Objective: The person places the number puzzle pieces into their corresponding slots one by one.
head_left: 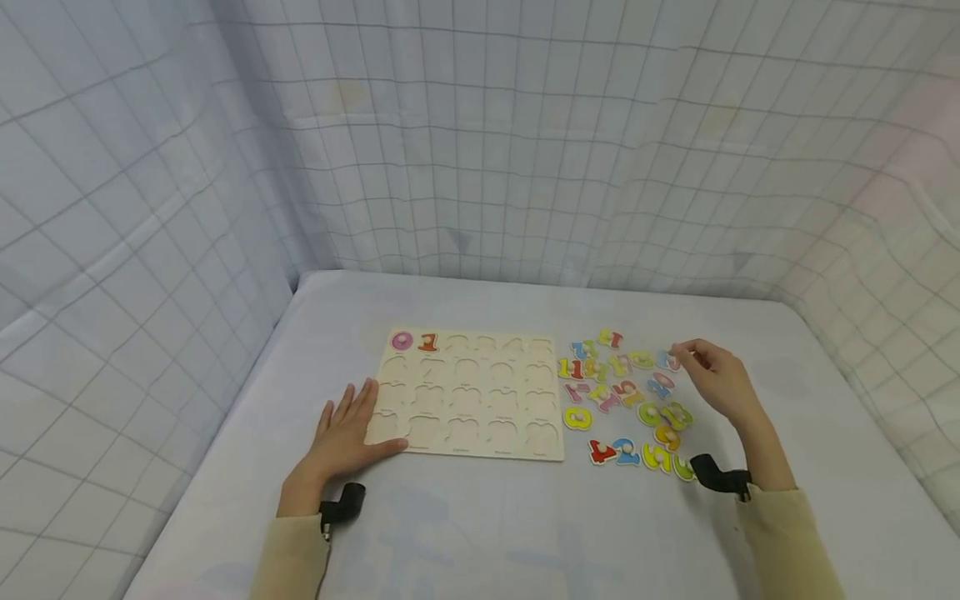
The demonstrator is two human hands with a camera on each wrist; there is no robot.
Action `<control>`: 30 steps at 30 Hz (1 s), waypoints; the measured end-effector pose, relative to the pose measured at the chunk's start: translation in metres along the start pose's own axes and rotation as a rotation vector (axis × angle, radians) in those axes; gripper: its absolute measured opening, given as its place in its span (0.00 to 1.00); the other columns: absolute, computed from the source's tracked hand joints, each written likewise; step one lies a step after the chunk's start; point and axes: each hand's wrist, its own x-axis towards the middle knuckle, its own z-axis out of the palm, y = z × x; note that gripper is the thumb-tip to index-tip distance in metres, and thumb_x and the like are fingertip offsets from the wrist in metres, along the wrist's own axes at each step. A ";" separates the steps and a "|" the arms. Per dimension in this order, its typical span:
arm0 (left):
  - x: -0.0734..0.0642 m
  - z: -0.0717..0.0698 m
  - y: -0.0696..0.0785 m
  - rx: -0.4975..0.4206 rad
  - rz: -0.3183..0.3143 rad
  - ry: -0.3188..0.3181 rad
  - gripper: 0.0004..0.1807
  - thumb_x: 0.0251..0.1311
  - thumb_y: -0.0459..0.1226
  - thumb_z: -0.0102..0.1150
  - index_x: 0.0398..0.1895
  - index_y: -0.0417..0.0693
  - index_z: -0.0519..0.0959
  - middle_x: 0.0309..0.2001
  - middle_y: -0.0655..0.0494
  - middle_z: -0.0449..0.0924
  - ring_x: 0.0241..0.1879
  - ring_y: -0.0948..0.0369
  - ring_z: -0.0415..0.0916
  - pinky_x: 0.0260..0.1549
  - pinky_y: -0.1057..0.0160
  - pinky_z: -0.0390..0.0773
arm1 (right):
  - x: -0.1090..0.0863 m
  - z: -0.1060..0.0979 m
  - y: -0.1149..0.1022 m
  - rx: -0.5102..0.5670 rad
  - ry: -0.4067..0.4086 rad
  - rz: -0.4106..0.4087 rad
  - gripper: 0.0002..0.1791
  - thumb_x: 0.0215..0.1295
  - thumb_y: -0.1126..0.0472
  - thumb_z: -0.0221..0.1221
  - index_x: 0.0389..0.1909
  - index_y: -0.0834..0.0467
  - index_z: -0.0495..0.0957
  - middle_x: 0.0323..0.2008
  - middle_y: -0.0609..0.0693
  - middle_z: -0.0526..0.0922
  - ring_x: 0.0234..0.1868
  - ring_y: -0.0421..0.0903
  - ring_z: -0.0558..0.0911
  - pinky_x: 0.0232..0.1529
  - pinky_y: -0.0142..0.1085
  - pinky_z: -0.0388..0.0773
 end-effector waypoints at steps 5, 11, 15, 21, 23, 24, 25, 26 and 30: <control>0.001 0.001 -0.002 0.024 -0.010 -0.023 0.62 0.51 0.67 0.55 0.74 0.37 0.39 0.74 0.42 0.36 0.72 0.45 0.26 0.63 0.44 0.23 | -0.003 -0.004 0.008 -0.012 -0.001 0.023 0.25 0.72 0.45 0.47 0.44 0.64 0.77 0.22 0.52 0.69 0.21 0.47 0.66 0.19 0.36 0.63; 0.004 0.000 -0.002 0.020 0.000 -0.021 0.62 0.51 0.66 0.56 0.74 0.35 0.40 0.74 0.39 0.37 0.72 0.43 0.27 0.63 0.42 0.24 | -0.011 -0.006 0.018 -0.034 -0.031 0.070 0.27 0.72 0.44 0.46 0.44 0.65 0.76 0.22 0.52 0.67 0.22 0.47 0.65 0.20 0.36 0.62; 0.006 0.001 -0.004 0.047 -0.011 -0.041 0.62 0.51 0.68 0.54 0.74 0.38 0.38 0.74 0.41 0.35 0.72 0.45 0.26 0.63 0.42 0.24 | -0.018 -0.005 0.023 -0.058 -0.073 0.090 0.26 0.72 0.43 0.46 0.45 0.64 0.76 0.22 0.52 0.68 0.23 0.48 0.66 0.20 0.37 0.63; 0.005 0.000 -0.006 0.056 -0.011 -0.043 0.63 0.51 0.68 0.54 0.74 0.39 0.37 0.75 0.42 0.34 0.72 0.45 0.25 0.63 0.42 0.23 | -0.027 -0.002 0.023 -0.072 -0.158 0.117 0.26 0.72 0.43 0.47 0.45 0.63 0.76 0.23 0.52 0.69 0.23 0.49 0.67 0.20 0.37 0.64; 0.005 -0.001 -0.006 0.055 -0.011 -0.044 0.63 0.51 0.68 0.53 0.74 0.39 0.36 0.75 0.42 0.34 0.72 0.45 0.25 0.63 0.42 0.23 | -0.030 0.000 0.022 -0.071 -0.180 0.126 0.24 0.71 0.44 0.48 0.45 0.63 0.76 0.23 0.52 0.69 0.23 0.49 0.68 0.21 0.37 0.65; 0.005 -0.001 -0.005 0.048 -0.010 -0.043 0.63 0.51 0.68 0.54 0.74 0.39 0.36 0.75 0.42 0.34 0.72 0.45 0.25 0.63 0.42 0.23 | -0.031 0.002 0.022 -0.072 -0.189 0.127 0.24 0.71 0.45 0.49 0.45 0.63 0.76 0.23 0.51 0.70 0.24 0.49 0.68 0.21 0.37 0.65; 0.005 -0.001 -0.005 0.045 -0.010 -0.043 0.63 0.51 0.68 0.54 0.74 0.38 0.36 0.75 0.42 0.34 0.72 0.45 0.25 0.63 0.42 0.23 | -0.032 0.003 0.021 -0.072 -0.196 0.127 0.23 0.71 0.45 0.49 0.44 0.63 0.77 0.23 0.51 0.70 0.24 0.49 0.68 0.22 0.38 0.65; 0.005 -0.001 -0.005 0.043 -0.010 -0.044 0.63 0.51 0.68 0.54 0.74 0.38 0.36 0.75 0.42 0.34 0.72 0.45 0.25 0.63 0.42 0.23 | -0.033 0.005 0.021 -0.071 -0.203 0.126 0.23 0.71 0.45 0.49 0.44 0.62 0.77 0.23 0.51 0.70 0.25 0.49 0.68 0.22 0.38 0.65; 0.005 -0.001 -0.002 0.033 -0.008 -0.049 0.62 0.51 0.68 0.54 0.74 0.38 0.37 0.74 0.42 0.34 0.72 0.45 0.26 0.63 0.42 0.23 | -0.035 0.013 0.019 -0.070 -0.227 0.111 0.22 0.70 0.45 0.51 0.42 0.61 0.78 0.23 0.51 0.71 0.25 0.49 0.69 0.23 0.38 0.66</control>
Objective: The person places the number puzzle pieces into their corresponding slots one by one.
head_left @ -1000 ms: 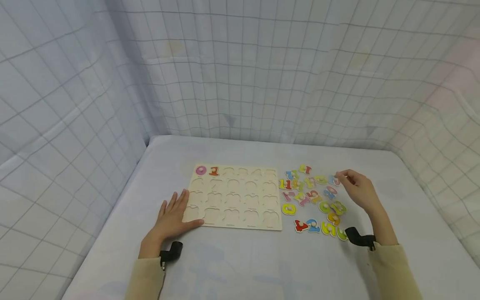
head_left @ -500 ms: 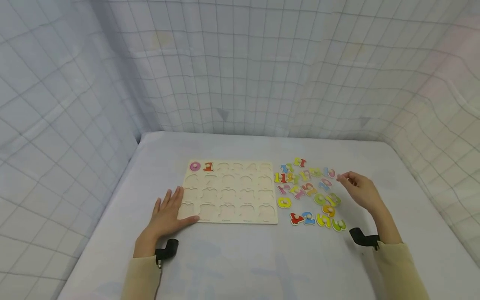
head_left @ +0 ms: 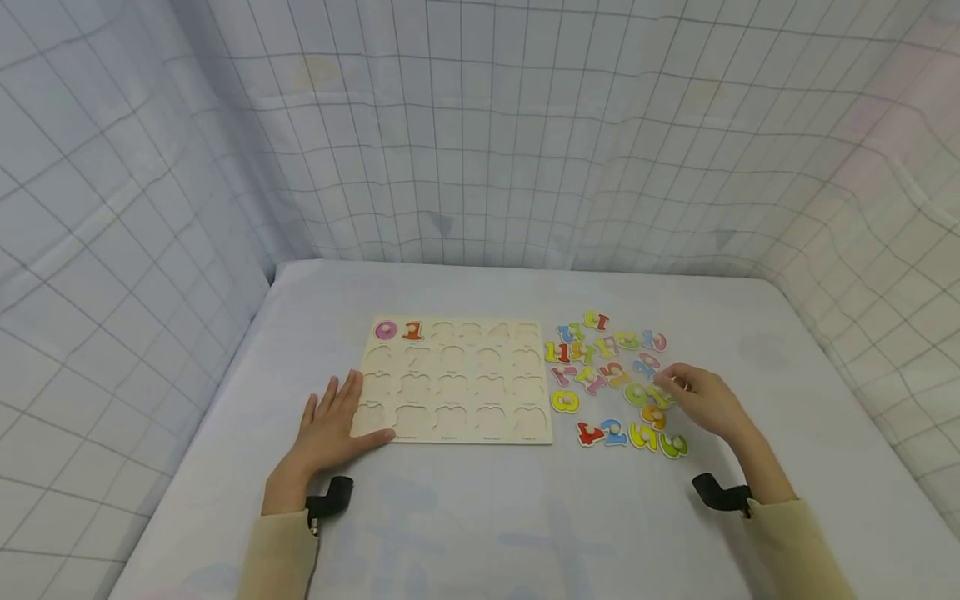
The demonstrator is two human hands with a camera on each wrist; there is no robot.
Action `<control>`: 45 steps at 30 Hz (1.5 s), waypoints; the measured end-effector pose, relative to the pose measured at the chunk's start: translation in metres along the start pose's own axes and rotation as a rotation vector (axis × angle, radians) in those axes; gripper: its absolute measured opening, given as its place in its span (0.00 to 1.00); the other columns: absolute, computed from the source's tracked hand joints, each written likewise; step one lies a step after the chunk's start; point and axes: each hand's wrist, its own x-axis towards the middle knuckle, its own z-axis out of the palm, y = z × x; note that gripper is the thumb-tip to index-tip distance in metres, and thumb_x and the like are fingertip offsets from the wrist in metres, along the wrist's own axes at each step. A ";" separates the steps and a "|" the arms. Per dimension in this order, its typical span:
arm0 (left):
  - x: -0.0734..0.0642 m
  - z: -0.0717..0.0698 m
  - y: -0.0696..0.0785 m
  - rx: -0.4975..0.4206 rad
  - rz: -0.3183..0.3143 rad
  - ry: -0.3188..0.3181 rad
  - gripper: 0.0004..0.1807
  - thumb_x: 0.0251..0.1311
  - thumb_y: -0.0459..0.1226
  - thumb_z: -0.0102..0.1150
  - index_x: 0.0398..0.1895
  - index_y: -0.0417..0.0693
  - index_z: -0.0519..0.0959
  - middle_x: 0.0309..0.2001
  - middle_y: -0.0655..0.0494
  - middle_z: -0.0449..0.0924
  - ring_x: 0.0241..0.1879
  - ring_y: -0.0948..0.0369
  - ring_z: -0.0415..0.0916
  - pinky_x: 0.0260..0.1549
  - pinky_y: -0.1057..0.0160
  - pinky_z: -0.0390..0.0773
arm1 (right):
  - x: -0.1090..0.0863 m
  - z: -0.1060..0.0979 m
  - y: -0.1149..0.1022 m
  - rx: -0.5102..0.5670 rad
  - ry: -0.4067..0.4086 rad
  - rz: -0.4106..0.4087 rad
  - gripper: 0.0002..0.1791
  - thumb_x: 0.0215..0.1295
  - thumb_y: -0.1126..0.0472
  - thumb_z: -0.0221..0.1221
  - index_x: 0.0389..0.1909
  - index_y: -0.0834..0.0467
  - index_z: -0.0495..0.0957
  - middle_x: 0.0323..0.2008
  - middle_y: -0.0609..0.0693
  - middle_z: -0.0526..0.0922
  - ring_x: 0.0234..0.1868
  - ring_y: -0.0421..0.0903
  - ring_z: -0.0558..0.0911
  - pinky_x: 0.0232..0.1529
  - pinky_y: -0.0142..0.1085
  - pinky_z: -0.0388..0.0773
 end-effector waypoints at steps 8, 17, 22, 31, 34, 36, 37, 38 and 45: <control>-0.001 0.001 0.000 0.001 0.000 -0.001 0.62 0.51 0.67 0.55 0.74 0.36 0.38 0.74 0.41 0.35 0.72 0.44 0.26 0.63 0.42 0.23 | 0.000 0.022 -0.013 -0.020 -0.263 -0.122 0.13 0.57 0.45 0.65 0.31 0.50 0.77 0.21 0.46 0.71 0.23 0.45 0.70 0.22 0.34 0.66; -0.002 0.001 -0.002 0.011 -0.011 0.009 0.62 0.51 0.67 0.55 0.74 0.37 0.39 0.74 0.42 0.35 0.72 0.45 0.26 0.63 0.43 0.23 | 0.003 0.044 -0.030 -0.122 -0.384 -0.183 0.16 0.54 0.44 0.67 0.27 0.47 0.71 0.18 0.41 0.69 0.21 0.40 0.70 0.21 0.32 0.63; -0.004 -0.001 0.001 -0.002 -0.003 0.014 0.62 0.51 0.67 0.55 0.74 0.35 0.40 0.74 0.40 0.36 0.72 0.44 0.27 0.63 0.42 0.24 | 0.005 0.037 -0.036 -0.160 -0.410 -0.193 0.14 0.60 0.44 0.62 0.29 0.47 0.70 0.18 0.42 0.68 0.20 0.40 0.69 0.20 0.32 0.62; -0.007 -0.005 -0.002 0.003 -0.006 0.030 0.62 0.51 0.67 0.56 0.74 0.35 0.40 0.74 0.40 0.37 0.72 0.43 0.27 0.63 0.42 0.24 | 0.049 0.053 -0.069 -0.136 -0.339 -0.244 0.14 0.64 0.47 0.60 0.32 0.54 0.71 0.19 0.44 0.68 0.17 0.41 0.66 0.20 0.33 0.60; -0.007 -0.006 0.000 -0.009 -0.002 0.038 0.61 0.51 0.66 0.57 0.74 0.35 0.41 0.74 0.40 0.38 0.72 0.43 0.28 0.63 0.42 0.25 | 0.072 0.068 -0.093 -0.157 -0.321 -0.295 0.14 0.65 0.49 0.59 0.28 0.52 0.68 0.18 0.44 0.68 0.17 0.41 0.65 0.19 0.33 0.59; -0.007 -0.006 0.001 -0.018 0.001 0.044 0.61 0.51 0.65 0.58 0.74 0.34 0.42 0.74 0.40 0.39 0.72 0.43 0.29 0.63 0.42 0.26 | 0.086 0.078 -0.110 -0.166 -0.309 -0.318 0.14 0.66 0.49 0.58 0.29 0.52 0.68 0.18 0.45 0.68 0.16 0.40 0.65 0.18 0.33 0.58; -0.006 -0.006 0.001 -0.019 0.003 0.045 0.61 0.51 0.65 0.58 0.73 0.34 0.42 0.74 0.39 0.39 0.72 0.43 0.29 0.63 0.41 0.26 | 0.093 0.084 -0.119 -0.161 -0.307 -0.322 0.13 0.67 0.49 0.57 0.29 0.52 0.68 0.18 0.45 0.69 0.15 0.41 0.65 0.17 0.33 0.59; -0.006 -0.005 0.002 -0.020 0.002 0.044 0.61 0.51 0.64 0.58 0.73 0.34 0.42 0.74 0.39 0.39 0.72 0.43 0.29 0.63 0.41 0.26 | 0.100 0.089 -0.127 -0.162 -0.307 -0.322 0.13 0.67 0.49 0.57 0.30 0.52 0.69 0.18 0.45 0.69 0.15 0.41 0.65 0.17 0.33 0.59; -0.006 -0.005 0.003 -0.010 -0.003 0.033 0.61 0.51 0.66 0.56 0.74 0.35 0.41 0.74 0.41 0.38 0.72 0.43 0.29 0.63 0.41 0.26 | 0.143 0.130 -0.172 -0.176 -0.301 -0.377 0.13 0.70 0.49 0.53 0.31 0.53 0.69 0.20 0.45 0.69 0.19 0.40 0.65 0.21 0.32 0.60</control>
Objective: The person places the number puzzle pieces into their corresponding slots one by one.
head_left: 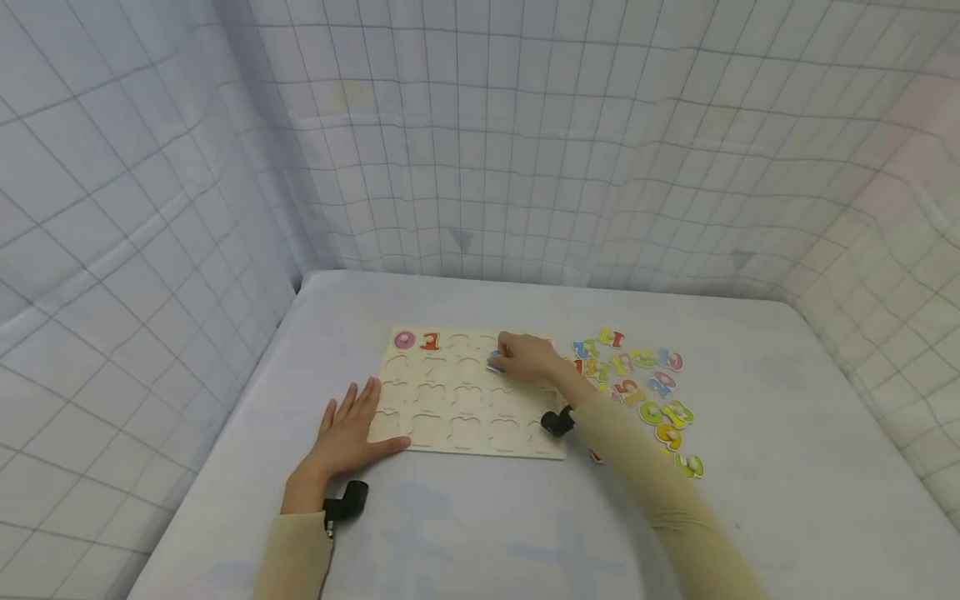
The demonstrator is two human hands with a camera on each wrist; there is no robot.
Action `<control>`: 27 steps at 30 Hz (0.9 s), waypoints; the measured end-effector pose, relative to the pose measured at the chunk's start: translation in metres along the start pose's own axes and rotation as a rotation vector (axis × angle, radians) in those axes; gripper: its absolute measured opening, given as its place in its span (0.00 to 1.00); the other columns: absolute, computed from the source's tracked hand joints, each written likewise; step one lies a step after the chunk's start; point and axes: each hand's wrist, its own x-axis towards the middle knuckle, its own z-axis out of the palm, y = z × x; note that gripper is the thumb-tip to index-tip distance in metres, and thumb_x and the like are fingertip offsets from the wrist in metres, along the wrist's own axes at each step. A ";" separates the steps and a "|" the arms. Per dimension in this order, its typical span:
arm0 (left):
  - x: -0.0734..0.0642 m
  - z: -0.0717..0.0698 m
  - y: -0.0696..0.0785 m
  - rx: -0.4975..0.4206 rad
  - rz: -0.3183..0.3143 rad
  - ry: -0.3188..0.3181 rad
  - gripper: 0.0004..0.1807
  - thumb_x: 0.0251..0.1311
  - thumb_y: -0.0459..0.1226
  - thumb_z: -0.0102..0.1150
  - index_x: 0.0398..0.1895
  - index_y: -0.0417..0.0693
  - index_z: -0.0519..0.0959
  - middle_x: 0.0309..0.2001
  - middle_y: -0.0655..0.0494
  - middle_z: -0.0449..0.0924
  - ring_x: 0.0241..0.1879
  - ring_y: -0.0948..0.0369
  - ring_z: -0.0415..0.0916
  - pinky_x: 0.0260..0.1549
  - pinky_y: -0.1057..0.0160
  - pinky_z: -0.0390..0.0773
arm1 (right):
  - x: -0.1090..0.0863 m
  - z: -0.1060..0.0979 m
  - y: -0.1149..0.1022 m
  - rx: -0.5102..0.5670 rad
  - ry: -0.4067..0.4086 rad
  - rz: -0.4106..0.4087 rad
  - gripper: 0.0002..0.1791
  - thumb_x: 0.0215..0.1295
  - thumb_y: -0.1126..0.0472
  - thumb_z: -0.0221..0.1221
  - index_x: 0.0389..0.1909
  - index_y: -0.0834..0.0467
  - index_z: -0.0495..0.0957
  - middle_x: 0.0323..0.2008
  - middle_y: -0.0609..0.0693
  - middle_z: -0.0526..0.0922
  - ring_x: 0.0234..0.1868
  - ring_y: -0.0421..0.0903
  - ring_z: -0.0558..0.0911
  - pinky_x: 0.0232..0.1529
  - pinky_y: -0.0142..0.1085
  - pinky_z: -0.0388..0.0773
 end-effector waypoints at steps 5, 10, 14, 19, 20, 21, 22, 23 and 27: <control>0.000 0.003 0.001 -0.012 0.011 0.015 0.61 0.51 0.65 0.58 0.73 0.34 0.43 0.74 0.40 0.39 0.72 0.43 0.30 0.63 0.41 0.27 | 0.031 0.013 -0.019 -0.045 0.010 0.012 0.14 0.72 0.48 0.50 0.31 0.54 0.67 0.22 0.45 0.70 0.21 0.41 0.66 0.24 0.32 0.62; 0.000 0.007 0.002 0.002 0.003 0.004 0.61 0.51 0.65 0.57 0.74 0.35 0.42 0.74 0.40 0.39 0.72 0.44 0.30 0.64 0.42 0.27 | 0.047 0.021 -0.034 -0.084 0.010 0.053 0.14 0.73 0.48 0.47 0.34 0.54 0.65 0.24 0.47 0.70 0.24 0.42 0.68 0.28 0.34 0.64; 0.000 0.008 0.002 -0.004 -0.005 -0.004 0.62 0.51 0.66 0.56 0.74 0.35 0.41 0.74 0.41 0.38 0.72 0.44 0.28 0.64 0.43 0.25 | 0.055 0.023 -0.040 -0.115 0.020 0.082 0.14 0.74 0.48 0.46 0.34 0.55 0.64 0.24 0.48 0.70 0.26 0.44 0.69 0.29 0.36 0.65; 0.002 0.009 -0.002 0.000 0.000 0.004 0.62 0.51 0.67 0.55 0.74 0.37 0.41 0.74 0.42 0.37 0.72 0.45 0.28 0.64 0.44 0.24 | 0.061 0.022 -0.043 -0.131 0.037 0.087 0.14 0.74 0.48 0.46 0.34 0.55 0.64 0.24 0.47 0.68 0.26 0.44 0.68 0.30 0.36 0.65; 0.002 0.010 -0.004 0.002 0.002 0.006 0.62 0.51 0.67 0.55 0.74 0.37 0.41 0.74 0.42 0.37 0.72 0.45 0.27 0.64 0.44 0.24 | 0.062 0.022 -0.043 -0.127 0.035 0.084 0.14 0.74 0.48 0.46 0.34 0.55 0.64 0.24 0.48 0.68 0.26 0.44 0.68 0.30 0.36 0.65; 0.003 0.011 -0.006 0.004 0.004 0.005 0.62 0.50 0.68 0.54 0.74 0.37 0.40 0.74 0.42 0.37 0.72 0.46 0.27 0.64 0.44 0.23 | 0.062 0.021 -0.044 -0.121 0.034 0.081 0.14 0.74 0.48 0.46 0.35 0.55 0.64 0.24 0.48 0.68 0.26 0.44 0.68 0.30 0.36 0.65; 0.003 0.010 -0.006 0.009 0.000 0.004 0.62 0.50 0.68 0.54 0.74 0.37 0.40 0.75 0.43 0.37 0.72 0.46 0.27 0.64 0.44 0.23 | 0.062 0.021 -0.045 -0.118 0.034 0.080 0.14 0.74 0.49 0.46 0.35 0.55 0.64 0.24 0.48 0.68 0.26 0.44 0.69 0.30 0.36 0.65; 0.003 0.009 -0.005 0.009 -0.002 0.000 0.62 0.51 0.68 0.55 0.74 0.37 0.40 0.74 0.42 0.37 0.72 0.46 0.27 0.64 0.44 0.23 | 0.062 0.021 -0.045 -0.118 0.035 0.081 0.14 0.74 0.49 0.46 0.35 0.55 0.64 0.24 0.48 0.68 0.26 0.44 0.69 0.30 0.36 0.65; 0.001 0.005 -0.001 0.017 -0.014 -0.004 0.61 0.51 0.66 0.56 0.74 0.36 0.41 0.74 0.42 0.38 0.72 0.45 0.28 0.64 0.43 0.25 | 0.065 0.024 -0.048 -0.135 0.046 0.096 0.14 0.74 0.48 0.46 0.36 0.55 0.64 0.24 0.48 0.69 0.27 0.45 0.69 0.31 0.38 0.66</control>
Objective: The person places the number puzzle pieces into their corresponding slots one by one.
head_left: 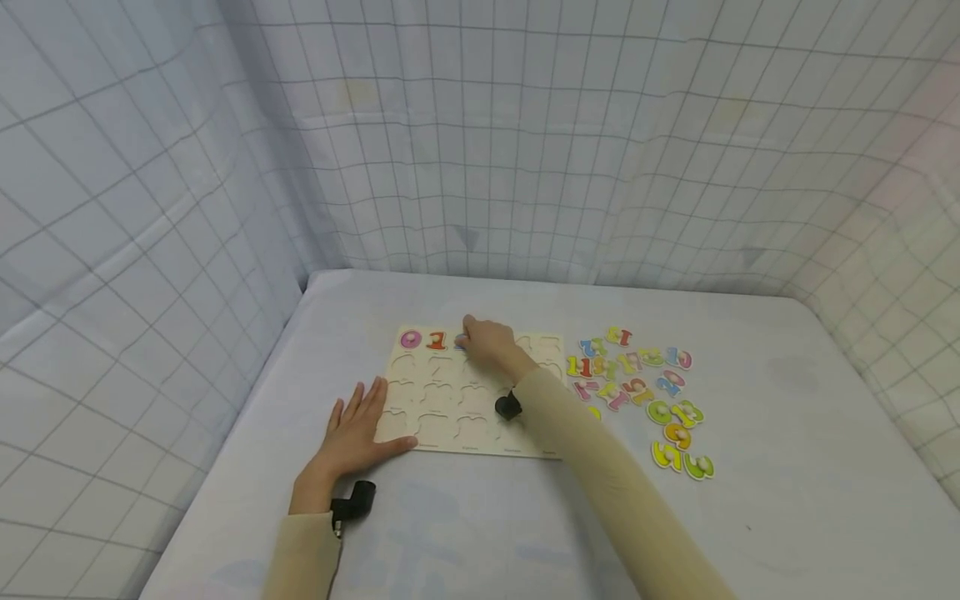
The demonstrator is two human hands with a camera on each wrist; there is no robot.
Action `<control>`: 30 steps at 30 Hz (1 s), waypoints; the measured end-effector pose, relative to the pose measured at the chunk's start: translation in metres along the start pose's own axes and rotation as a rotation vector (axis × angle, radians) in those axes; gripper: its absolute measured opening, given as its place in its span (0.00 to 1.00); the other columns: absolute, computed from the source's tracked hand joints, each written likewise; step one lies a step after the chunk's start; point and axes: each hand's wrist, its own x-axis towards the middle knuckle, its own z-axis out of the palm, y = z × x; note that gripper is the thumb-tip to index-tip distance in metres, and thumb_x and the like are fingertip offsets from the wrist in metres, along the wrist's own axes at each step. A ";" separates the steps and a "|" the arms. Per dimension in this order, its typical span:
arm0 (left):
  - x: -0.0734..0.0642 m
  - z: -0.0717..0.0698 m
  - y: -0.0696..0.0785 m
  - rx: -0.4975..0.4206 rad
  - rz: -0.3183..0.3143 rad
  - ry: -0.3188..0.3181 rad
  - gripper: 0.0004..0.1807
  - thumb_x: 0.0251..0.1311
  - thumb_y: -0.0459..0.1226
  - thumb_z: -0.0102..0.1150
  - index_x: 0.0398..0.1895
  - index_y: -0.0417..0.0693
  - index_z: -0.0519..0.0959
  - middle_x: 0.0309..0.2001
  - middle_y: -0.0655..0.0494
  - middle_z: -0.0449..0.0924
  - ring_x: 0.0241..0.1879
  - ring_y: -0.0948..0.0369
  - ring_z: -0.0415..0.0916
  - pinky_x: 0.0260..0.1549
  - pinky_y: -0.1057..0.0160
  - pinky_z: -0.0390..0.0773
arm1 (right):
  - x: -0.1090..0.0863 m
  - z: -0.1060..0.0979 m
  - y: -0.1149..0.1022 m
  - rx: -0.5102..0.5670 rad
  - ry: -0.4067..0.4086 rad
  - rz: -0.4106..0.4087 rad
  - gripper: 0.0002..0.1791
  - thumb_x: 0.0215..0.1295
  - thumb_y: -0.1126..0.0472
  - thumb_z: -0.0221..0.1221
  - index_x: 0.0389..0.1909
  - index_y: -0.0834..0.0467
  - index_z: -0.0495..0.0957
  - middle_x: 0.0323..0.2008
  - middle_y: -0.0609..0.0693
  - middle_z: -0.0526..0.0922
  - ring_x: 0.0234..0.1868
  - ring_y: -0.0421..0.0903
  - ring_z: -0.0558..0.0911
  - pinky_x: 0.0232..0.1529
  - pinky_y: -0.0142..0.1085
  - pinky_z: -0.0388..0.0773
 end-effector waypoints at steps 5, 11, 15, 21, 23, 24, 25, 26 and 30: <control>0.000 0.000 0.002 0.003 -0.004 0.000 0.61 0.51 0.66 0.56 0.74 0.36 0.41 0.74 0.42 0.38 0.72 0.45 0.29 0.64 0.43 0.26 | 0.004 0.004 0.002 -0.050 0.006 0.030 0.15 0.73 0.46 0.46 0.36 0.53 0.66 0.24 0.47 0.71 0.27 0.44 0.70 0.31 0.38 0.68; 0.000 0.002 0.003 -0.015 0.012 0.019 0.61 0.51 0.66 0.57 0.74 0.36 0.42 0.74 0.41 0.39 0.72 0.45 0.29 0.64 0.43 0.26 | 0.000 0.001 0.002 -0.071 -0.003 0.049 0.15 0.73 0.45 0.46 0.36 0.54 0.66 0.25 0.48 0.72 0.27 0.45 0.72 0.32 0.39 0.69; 0.001 0.004 0.001 -0.026 0.027 0.022 0.61 0.51 0.66 0.56 0.74 0.36 0.41 0.74 0.42 0.38 0.72 0.45 0.28 0.64 0.44 0.25 | -0.006 -0.003 0.002 -0.051 -0.035 0.058 0.14 0.73 0.47 0.47 0.39 0.54 0.66 0.27 0.49 0.74 0.29 0.46 0.74 0.34 0.41 0.71; 0.001 0.002 -0.001 -0.011 0.024 0.024 0.61 0.51 0.67 0.55 0.74 0.37 0.41 0.74 0.42 0.38 0.72 0.45 0.28 0.64 0.44 0.25 | -0.017 -0.014 0.006 -0.039 -0.124 0.046 0.18 0.71 0.45 0.49 0.50 0.54 0.69 0.37 0.50 0.80 0.33 0.45 0.76 0.36 0.41 0.73; 0.001 0.001 0.000 -0.019 0.023 0.025 0.61 0.51 0.66 0.56 0.74 0.36 0.41 0.74 0.41 0.38 0.72 0.44 0.28 0.64 0.44 0.25 | -0.023 -0.020 0.010 -0.041 -0.138 0.030 0.19 0.70 0.44 0.49 0.51 0.52 0.71 0.39 0.48 0.80 0.33 0.44 0.76 0.34 0.40 0.73; 0.000 0.000 0.001 -0.027 0.023 0.023 0.61 0.51 0.66 0.57 0.74 0.35 0.42 0.74 0.40 0.39 0.72 0.44 0.29 0.64 0.43 0.25 | -0.027 -0.024 0.013 -0.034 -0.138 0.019 0.18 0.70 0.44 0.49 0.51 0.51 0.72 0.39 0.48 0.81 0.33 0.43 0.76 0.33 0.40 0.73; 0.000 0.000 0.002 -0.023 0.016 0.019 0.61 0.51 0.66 0.57 0.74 0.35 0.42 0.74 0.41 0.39 0.72 0.44 0.29 0.64 0.43 0.25 | -0.031 -0.027 0.016 -0.019 -0.134 0.005 0.18 0.71 0.44 0.49 0.51 0.51 0.73 0.37 0.47 0.81 0.31 0.43 0.76 0.32 0.39 0.73; 0.000 -0.001 0.002 -0.027 0.016 0.017 0.61 0.51 0.65 0.58 0.74 0.35 0.42 0.74 0.40 0.39 0.72 0.44 0.29 0.63 0.43 0.25 | -0.035 -0.032 0.019 -0.003 -0.122 -0.010 0.18 0.71 0.44 0.49 0.50 0.51 0.74 0.35 0.46 0.81 0.30 0.42 0.76 0.30 0.38 0.72; -0.002 -0.002 0.004 -0.013 0.009 0.011 0.61 0.51 0.65 0.58 0.74 0.35 0.42 0.74 0.41 0.39 0.72 0.44 0.29 0.64 0.42 0.26 | -0.056 -0.051 0.037 0.091 -0.058 -0.061 0.17 0.72 0.46 0.49 0.48 0.52 0.77 0.23 0.46 0.76 0.20 0.42 0.72 0.21 0.36 0.66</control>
